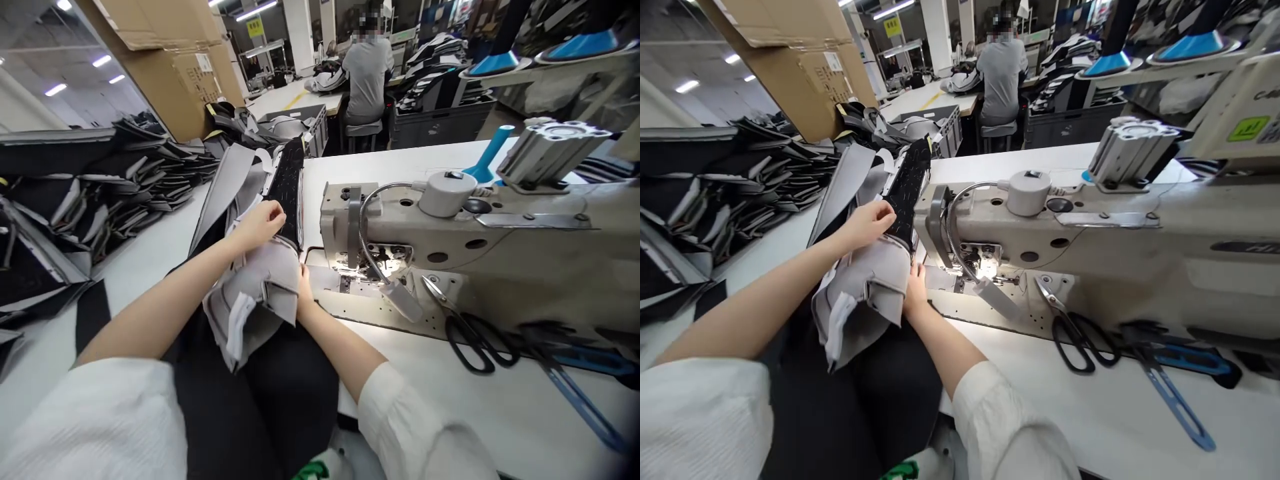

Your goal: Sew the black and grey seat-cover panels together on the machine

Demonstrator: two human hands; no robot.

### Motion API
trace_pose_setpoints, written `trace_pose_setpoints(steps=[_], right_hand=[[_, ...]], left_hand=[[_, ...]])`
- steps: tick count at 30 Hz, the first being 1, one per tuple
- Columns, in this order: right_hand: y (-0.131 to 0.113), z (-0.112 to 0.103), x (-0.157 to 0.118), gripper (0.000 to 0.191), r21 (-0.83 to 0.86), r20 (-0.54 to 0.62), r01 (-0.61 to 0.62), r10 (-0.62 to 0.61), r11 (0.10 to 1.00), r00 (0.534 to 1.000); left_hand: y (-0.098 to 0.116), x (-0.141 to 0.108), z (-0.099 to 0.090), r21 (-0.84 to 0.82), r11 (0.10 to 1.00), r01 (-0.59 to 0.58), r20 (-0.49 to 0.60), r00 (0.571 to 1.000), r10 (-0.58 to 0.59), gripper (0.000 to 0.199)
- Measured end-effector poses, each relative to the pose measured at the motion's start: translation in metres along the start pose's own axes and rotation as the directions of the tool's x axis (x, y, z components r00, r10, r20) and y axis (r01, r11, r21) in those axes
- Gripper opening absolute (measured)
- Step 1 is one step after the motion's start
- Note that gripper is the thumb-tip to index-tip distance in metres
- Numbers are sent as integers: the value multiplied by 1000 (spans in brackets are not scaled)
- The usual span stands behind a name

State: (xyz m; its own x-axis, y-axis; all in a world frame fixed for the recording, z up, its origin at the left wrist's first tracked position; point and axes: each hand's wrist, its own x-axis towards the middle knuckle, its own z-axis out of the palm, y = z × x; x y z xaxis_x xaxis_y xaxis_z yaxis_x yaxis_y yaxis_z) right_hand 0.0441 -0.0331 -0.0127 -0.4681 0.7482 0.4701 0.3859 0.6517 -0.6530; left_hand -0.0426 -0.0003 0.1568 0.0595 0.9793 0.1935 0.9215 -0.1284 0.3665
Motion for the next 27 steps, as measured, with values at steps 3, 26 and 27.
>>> trace_pose_setpoints(steps=[3, 26, 27], right_hand=[[2, -4, 12, 39, -37, 6, -71, 71, 997, 997], [-43, -19, -56, 75, 92, -95, 302, -294, 949, 951], [-43, -19, -55, 75, 93, -80, 304, -297, 948, 952]], left_hand=[[19, -76, -15, 266, 940, -212, 8, 976, 218, 40], [-71, -110, -115, 695, 714, -87, 463, 814, -351, 23], [-66, -100, -116, 738, 669, -91, 417, 841, -346, 20]])
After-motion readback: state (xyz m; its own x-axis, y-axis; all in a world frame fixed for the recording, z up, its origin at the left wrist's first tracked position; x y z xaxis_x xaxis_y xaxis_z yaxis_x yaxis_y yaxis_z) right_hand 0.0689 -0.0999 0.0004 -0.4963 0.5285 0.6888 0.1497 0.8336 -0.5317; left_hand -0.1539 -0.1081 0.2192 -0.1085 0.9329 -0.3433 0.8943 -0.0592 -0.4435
